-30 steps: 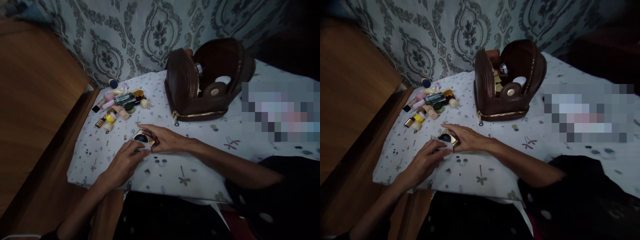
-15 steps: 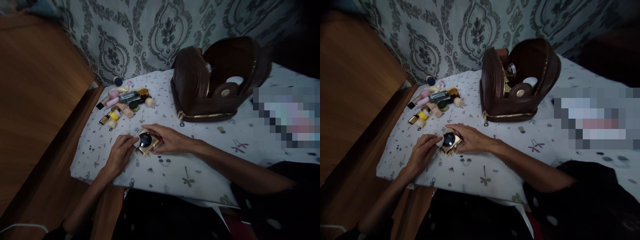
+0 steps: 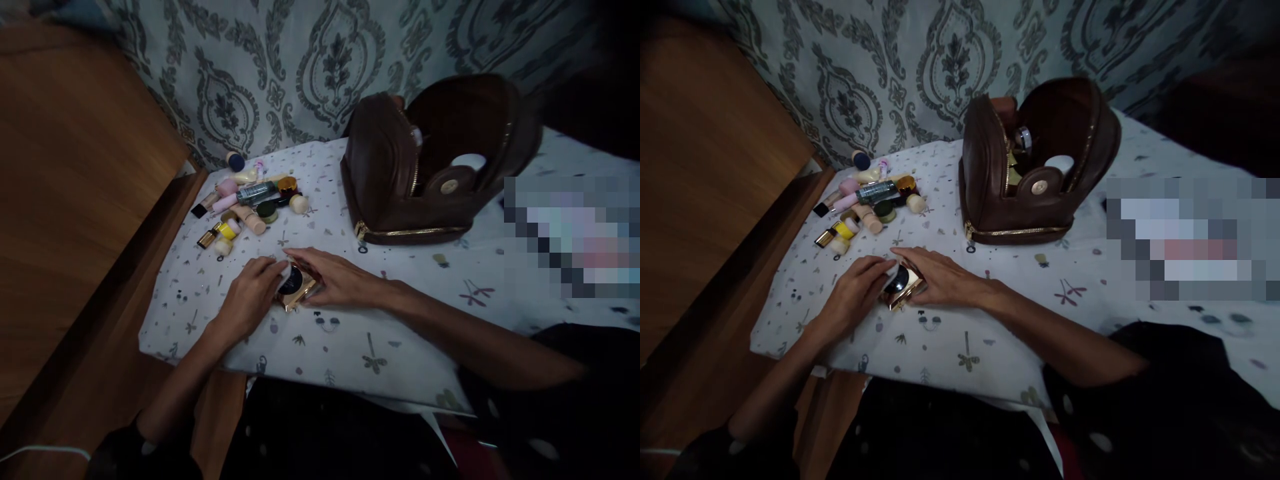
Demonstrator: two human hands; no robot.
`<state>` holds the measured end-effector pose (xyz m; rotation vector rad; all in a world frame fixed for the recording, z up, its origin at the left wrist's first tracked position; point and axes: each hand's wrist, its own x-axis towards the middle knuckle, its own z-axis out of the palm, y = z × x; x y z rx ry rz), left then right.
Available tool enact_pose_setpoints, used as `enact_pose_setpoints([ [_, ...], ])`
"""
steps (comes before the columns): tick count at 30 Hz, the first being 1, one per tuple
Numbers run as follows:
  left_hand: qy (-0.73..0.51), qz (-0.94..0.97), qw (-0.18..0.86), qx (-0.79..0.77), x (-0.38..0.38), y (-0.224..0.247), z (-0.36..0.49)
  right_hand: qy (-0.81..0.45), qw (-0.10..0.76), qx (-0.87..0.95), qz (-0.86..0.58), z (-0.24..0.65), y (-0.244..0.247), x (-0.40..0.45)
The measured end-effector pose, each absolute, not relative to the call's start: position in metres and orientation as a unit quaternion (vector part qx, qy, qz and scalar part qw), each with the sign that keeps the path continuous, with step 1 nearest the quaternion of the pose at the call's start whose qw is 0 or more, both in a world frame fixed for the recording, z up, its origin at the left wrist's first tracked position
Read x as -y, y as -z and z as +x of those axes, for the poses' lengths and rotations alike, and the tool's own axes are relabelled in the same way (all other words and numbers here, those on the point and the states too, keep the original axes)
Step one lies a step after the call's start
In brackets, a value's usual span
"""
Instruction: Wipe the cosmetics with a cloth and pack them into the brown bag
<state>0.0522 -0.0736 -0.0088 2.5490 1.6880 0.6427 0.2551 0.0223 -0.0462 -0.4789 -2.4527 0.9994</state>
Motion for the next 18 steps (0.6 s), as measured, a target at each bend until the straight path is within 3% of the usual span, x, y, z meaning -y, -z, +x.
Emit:
enact_pose_setpoints([
  [9, -0.232, 0.743, 0.061, -0.625, 0.100, 0.014, 0.039, -0.209, 0.241, 0.936, -0.149, 0.247, 0.044, -0.018],
  [18, -0.305, 0.703, 0.099, -0.635, 0.100, 0.019, 0.035, -0.173, 0.128, 0.967, -0.139, 0.232, 0.018, -0.025],
])
